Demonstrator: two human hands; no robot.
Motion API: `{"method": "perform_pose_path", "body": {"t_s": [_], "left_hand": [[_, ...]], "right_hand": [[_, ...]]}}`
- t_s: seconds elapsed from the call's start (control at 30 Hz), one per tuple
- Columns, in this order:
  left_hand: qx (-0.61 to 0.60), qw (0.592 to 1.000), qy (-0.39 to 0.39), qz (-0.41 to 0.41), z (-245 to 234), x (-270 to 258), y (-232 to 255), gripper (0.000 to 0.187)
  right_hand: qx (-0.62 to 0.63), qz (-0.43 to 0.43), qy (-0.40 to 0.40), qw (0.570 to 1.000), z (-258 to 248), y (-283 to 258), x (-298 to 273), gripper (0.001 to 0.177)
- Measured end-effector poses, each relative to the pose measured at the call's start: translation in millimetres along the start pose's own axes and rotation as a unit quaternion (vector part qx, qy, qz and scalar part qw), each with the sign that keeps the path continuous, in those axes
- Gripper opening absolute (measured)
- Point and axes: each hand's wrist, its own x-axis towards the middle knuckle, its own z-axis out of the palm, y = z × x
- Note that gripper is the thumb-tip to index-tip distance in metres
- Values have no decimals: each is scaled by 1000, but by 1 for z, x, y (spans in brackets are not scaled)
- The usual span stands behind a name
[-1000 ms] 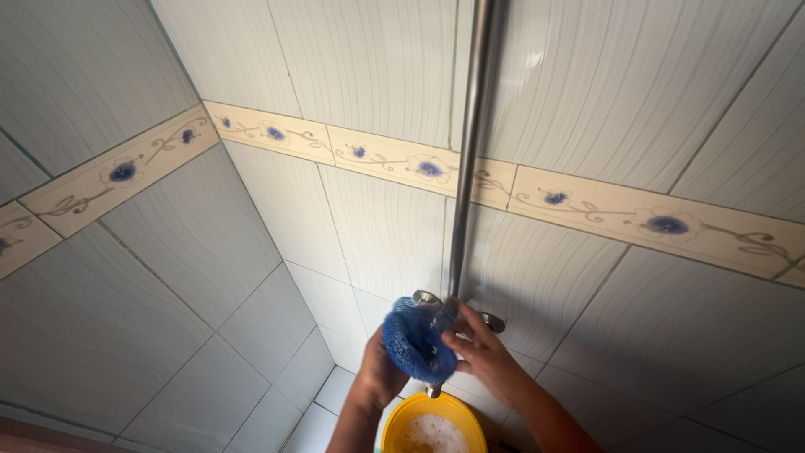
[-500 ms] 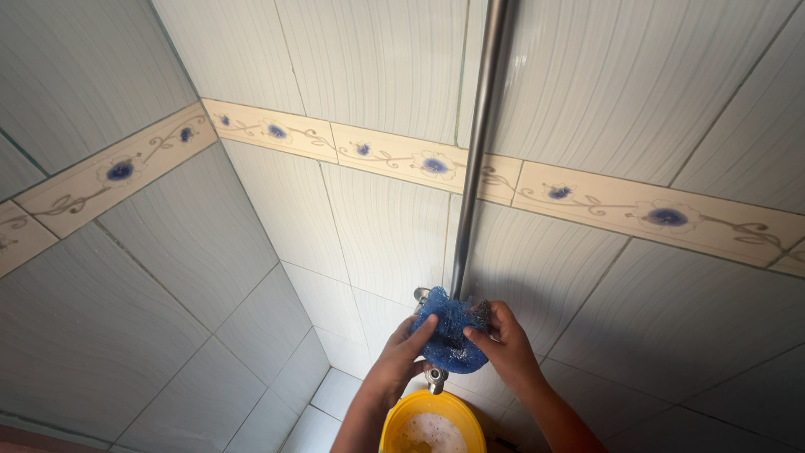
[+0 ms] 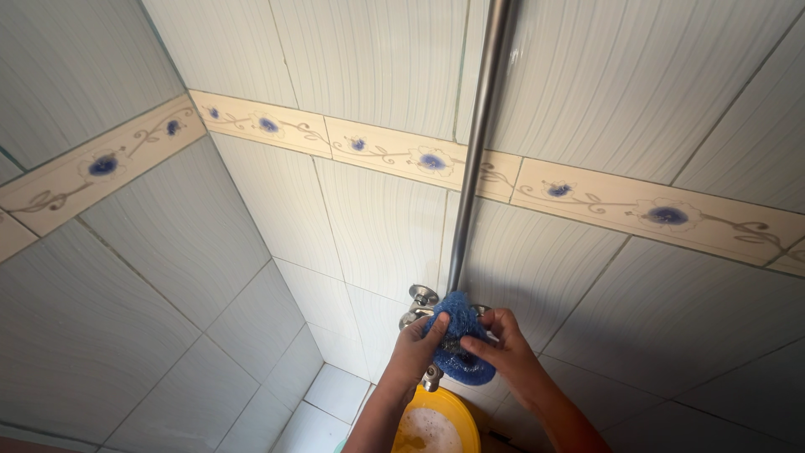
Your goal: The person uses a blue sponge to scrub a vertical metal pipe in a tiled bathroom. They repeatedly wipe the pipe's surface and the surrounding wall area, with a yellow bucket of soapy water placed below to catch drips.
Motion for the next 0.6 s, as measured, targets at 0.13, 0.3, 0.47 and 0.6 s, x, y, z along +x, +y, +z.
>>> {"method": "perform_pose_path", "body": {"t_s": [0.13, 0.3, 0.47, 0.6], "left_hand": [[7, 999, 20, -29, 8, 1, -11, 61], [72, 989, 106, 76, 12, 23, -28, 47], [335, 895, 182, 231, 12, 43, -36, 47], [400, 898, 163, 86, 12, 50, -20, 47]], "right_hand": [[-21, 73, -40, 996, -8, -4, -7, 64], [-165, -70, 171, 969, -14, -19, 1, 58], [-345, -221, 319, 855, 5, -17, 44, 51], [-399, -205, 239, 861, 30, 7, 78, 38]]}}
